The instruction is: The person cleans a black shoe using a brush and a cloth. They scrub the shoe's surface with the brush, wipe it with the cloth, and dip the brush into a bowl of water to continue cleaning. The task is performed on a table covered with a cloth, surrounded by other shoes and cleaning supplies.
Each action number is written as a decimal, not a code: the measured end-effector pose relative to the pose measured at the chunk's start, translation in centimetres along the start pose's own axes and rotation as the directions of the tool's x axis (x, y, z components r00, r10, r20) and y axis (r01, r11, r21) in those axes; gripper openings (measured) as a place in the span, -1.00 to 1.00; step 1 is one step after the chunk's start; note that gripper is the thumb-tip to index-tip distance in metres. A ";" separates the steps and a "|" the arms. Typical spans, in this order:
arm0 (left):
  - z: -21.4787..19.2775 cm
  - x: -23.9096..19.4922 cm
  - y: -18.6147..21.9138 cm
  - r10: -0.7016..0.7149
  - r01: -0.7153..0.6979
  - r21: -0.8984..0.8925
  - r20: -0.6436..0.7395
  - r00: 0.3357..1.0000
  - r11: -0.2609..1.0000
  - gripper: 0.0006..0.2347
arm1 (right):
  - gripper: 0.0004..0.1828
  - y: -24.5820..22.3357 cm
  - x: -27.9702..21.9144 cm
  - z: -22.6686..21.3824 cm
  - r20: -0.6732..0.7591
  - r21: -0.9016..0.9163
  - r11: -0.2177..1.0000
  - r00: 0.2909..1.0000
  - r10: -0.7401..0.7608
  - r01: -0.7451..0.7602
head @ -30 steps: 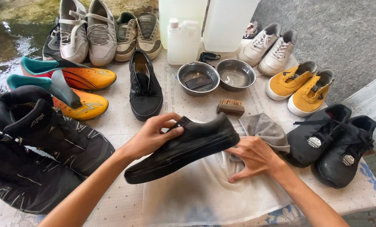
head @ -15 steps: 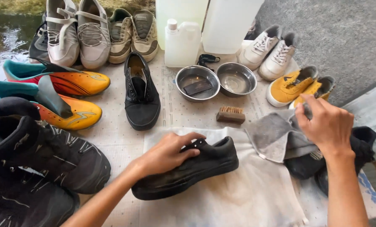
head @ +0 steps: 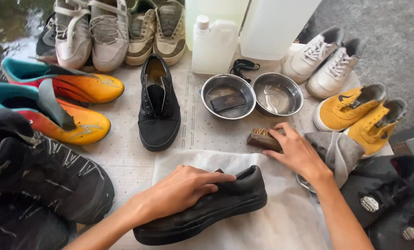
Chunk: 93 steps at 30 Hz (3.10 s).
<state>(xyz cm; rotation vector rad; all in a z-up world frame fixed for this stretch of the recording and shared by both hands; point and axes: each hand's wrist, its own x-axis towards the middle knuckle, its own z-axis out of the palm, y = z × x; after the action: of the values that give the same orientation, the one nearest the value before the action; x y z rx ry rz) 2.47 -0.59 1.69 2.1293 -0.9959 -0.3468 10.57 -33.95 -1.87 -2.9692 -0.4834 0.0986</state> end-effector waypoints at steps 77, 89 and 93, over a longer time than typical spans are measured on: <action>2.6 -0.3 -2.0 -0.106 0.104 0.109 0.015 0.994 0.989 -0.52 | -0.57 5.2 9.5 2.5 -0.847 0.256 0.948 0.518 0.125 0.191; 1.3 -0.8 -0.1 -0.122 0.120 0.073 0.022 0.992 0.990 -0.52 | -0.58 5.0 9.8 5.8 -0.924 0.179 0.952 0.375 0.076 0.249; 0.8 -0.9 0.1 -0.117 0.116 0.076 0.018 0.993 0.990 -0.53 | -0.56 4.7 9.9 5.5 -0.922 0.190 0.948 0.378 0.084 0.254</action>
<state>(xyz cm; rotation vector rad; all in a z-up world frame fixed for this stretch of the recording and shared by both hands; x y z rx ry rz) 1.38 -0.38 1.19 2.2615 -0.9119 -0.3970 20.98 -34.59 -8.39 -2.1379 -0.3744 -1.3282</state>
